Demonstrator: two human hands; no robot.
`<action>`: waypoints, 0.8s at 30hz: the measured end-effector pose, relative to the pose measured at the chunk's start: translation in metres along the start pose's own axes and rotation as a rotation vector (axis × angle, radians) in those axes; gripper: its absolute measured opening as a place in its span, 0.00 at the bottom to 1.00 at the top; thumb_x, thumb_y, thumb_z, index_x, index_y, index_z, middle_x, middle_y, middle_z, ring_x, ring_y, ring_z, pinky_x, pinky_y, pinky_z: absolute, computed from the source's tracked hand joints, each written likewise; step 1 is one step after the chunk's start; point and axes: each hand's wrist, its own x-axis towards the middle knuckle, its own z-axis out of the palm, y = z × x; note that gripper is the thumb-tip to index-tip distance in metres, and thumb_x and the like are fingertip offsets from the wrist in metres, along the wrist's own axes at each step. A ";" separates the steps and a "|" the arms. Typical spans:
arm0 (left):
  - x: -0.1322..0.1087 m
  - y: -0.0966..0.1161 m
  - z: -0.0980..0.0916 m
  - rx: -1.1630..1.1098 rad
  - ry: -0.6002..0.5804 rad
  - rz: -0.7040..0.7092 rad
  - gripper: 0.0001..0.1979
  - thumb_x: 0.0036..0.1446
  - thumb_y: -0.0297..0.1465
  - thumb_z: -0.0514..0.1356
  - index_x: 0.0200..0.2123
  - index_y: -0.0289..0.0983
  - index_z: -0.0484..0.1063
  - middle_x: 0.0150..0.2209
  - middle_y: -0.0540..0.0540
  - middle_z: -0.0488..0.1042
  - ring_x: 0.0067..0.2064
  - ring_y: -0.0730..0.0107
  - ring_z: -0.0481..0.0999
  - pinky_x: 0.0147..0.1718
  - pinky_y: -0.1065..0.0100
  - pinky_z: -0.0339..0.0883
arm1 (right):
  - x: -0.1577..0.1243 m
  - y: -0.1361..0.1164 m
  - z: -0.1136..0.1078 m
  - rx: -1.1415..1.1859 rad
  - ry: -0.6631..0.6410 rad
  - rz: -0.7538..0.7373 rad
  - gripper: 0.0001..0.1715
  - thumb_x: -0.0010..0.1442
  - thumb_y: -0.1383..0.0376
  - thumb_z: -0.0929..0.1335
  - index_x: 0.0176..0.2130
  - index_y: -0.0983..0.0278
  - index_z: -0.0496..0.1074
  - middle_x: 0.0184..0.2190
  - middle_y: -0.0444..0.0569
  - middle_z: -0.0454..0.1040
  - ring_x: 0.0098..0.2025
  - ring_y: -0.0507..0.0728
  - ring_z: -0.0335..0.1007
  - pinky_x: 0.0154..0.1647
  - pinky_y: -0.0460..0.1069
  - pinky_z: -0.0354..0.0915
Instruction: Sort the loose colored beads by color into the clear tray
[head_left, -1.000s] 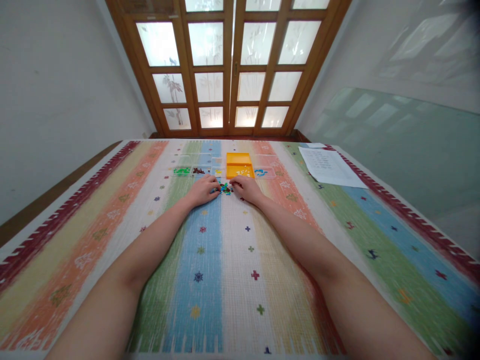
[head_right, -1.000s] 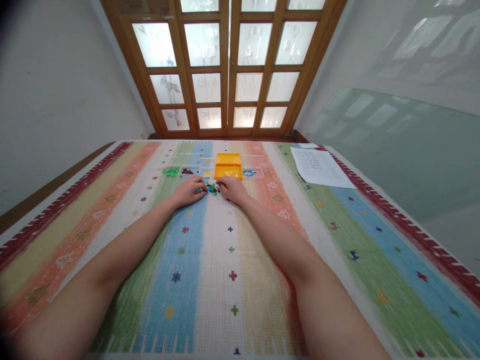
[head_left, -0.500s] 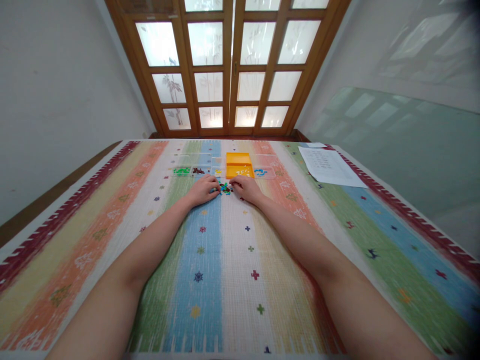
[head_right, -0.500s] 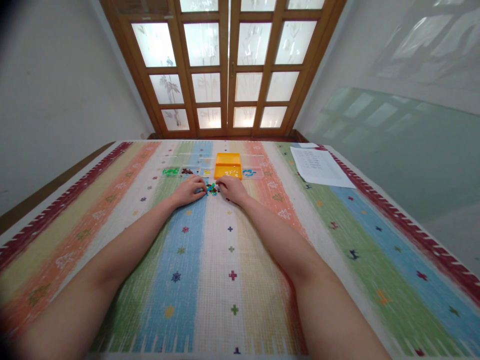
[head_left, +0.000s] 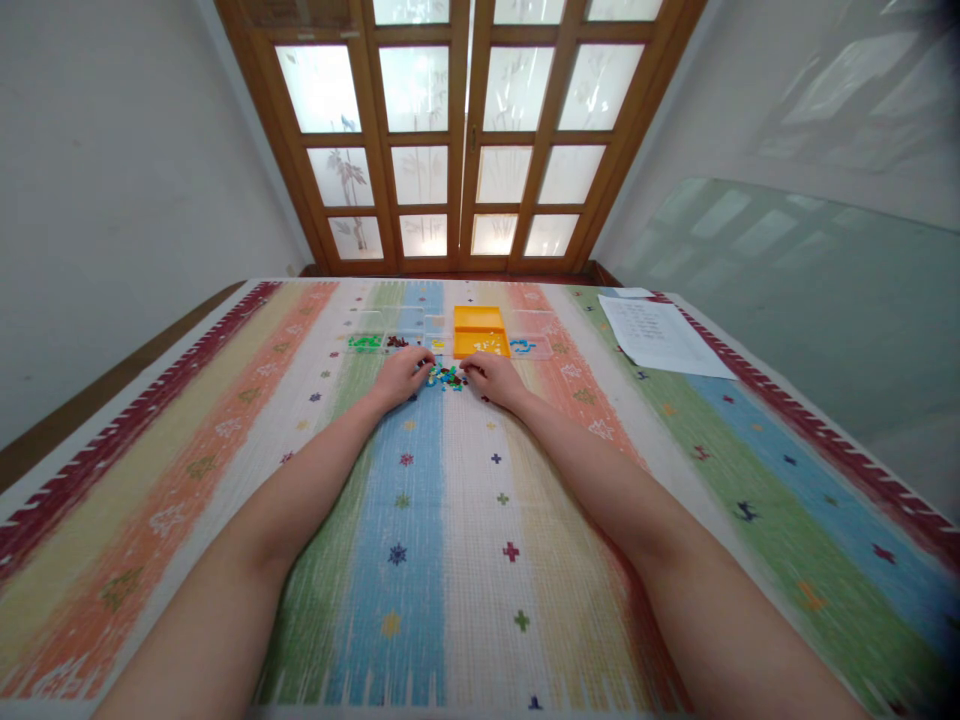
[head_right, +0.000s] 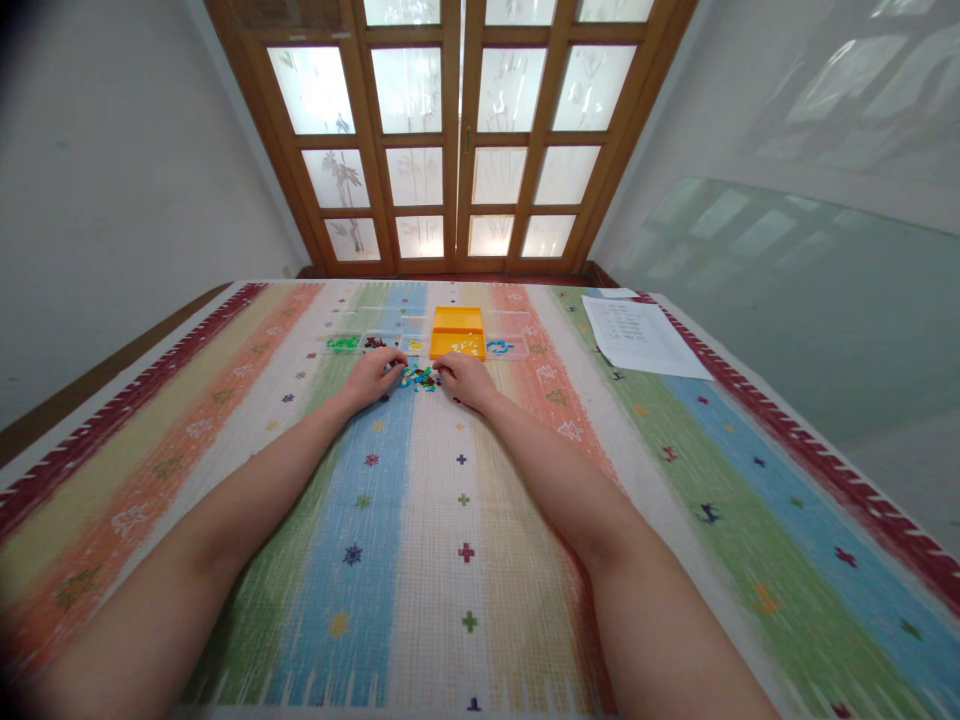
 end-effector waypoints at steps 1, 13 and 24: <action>0.001 -0.003 0.000 -0.024 0.037 -0.058 0.09 0.68 0.33 0.58 0.44 0.39 0.78 0.42 0.44 0.79 0.43 0.60 0.76 0.46 0.60 0.68 | 0.000 0.000 0.000 0.000 0.001 -0.003 0.15 0.67 0.71 0.66 0.44 0.62 0.83 0.43 0.50 0.83 0.45 0.58 0.78 0.48 0.50 0.68; 0.004 -0.052 -0.008 -0.257 0.459 -0.404 0.07 0.64 0.33 0.59 0.42 0.39 0.76 0.38 0.47 0.79 0.36 0.66 0.75 0.39 0.66 0.69 | 0.000 0.002 0.002 0.009 0.004 -0.012 0.15 0.67 0.71 0.66 0.44 0.62 0.82 0.43 0.50 0.83 0.45 0.58 0.78 0.48 0.50 0.68; 0.010 -0.071 -0.006 -0.565 0.579 -0.588 0.12 0.59 0.31 0.61 0.45 0.36 0.78 0.39 0.45 0.81 0.30 0.72 0.75 0.32 0.70 0.69 | 0.000 0.002 0.001 0.017 -0.002 -0.007 0.14 0.66 0.72 0.67 0.44 0.61 0.82 0.43 0.50 0.83 0.44 0.57 0.78 0.48 0.50 0.68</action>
